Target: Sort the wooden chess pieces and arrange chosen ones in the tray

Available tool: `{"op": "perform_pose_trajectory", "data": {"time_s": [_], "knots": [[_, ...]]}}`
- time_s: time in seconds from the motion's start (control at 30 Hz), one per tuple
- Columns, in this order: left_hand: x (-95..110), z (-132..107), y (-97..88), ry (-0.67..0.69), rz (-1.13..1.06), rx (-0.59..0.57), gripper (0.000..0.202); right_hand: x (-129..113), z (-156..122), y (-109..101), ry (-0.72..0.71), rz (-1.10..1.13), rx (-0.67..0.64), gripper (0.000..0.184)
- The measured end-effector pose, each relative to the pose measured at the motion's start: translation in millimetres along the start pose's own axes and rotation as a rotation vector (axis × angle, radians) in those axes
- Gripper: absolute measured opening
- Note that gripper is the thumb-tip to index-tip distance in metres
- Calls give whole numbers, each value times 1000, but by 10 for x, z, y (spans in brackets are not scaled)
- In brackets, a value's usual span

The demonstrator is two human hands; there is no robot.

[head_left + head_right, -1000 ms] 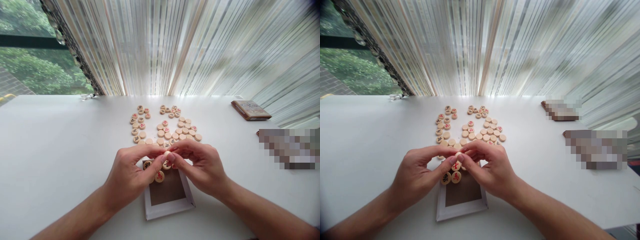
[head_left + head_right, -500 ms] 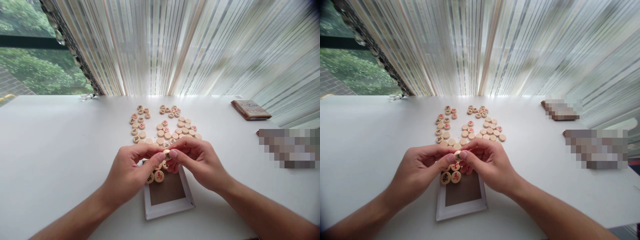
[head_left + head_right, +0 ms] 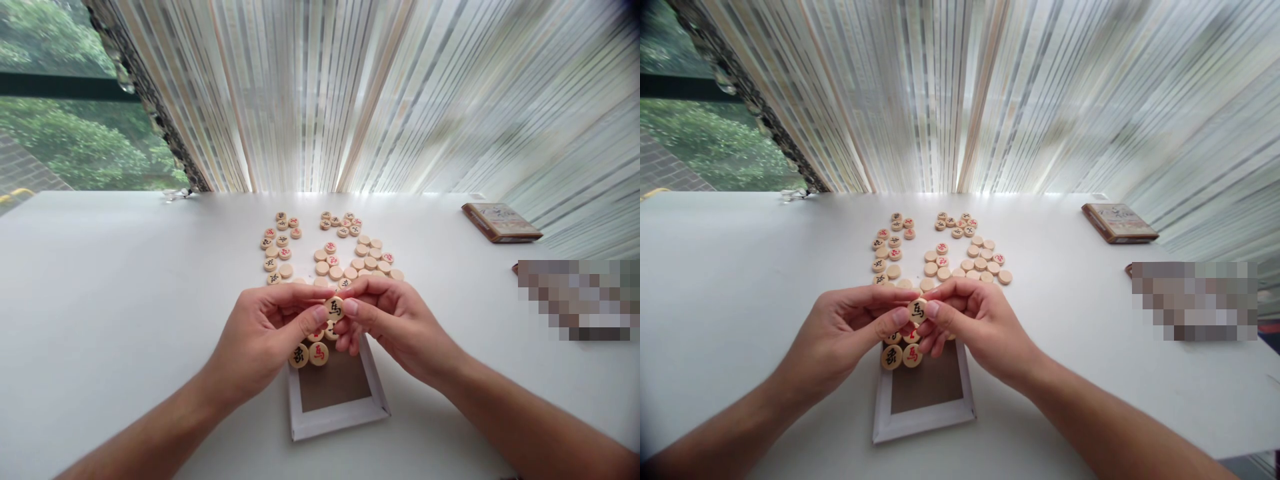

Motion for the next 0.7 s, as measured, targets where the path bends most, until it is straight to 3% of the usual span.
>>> {"op": "perform_pose_trajectory", "data": {"time_s": [0.37,0.7], "knots": [[-61,-15,51,-68,-55,-68,30,46,-9,-21,78,75,22,30],[-41,-23,0,-43,19,-34,30,22,-9,-11,36,57,14,32]]}}
Point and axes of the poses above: each hand's wrist, its own z-axis towards the middle knuckle, its own y-axis out of the palm, x = y × z, the point moved 10 cm from there along z, towards the middle knuckle, and after that the axes turned 4 degrees about -z, right-handed, at the moved point
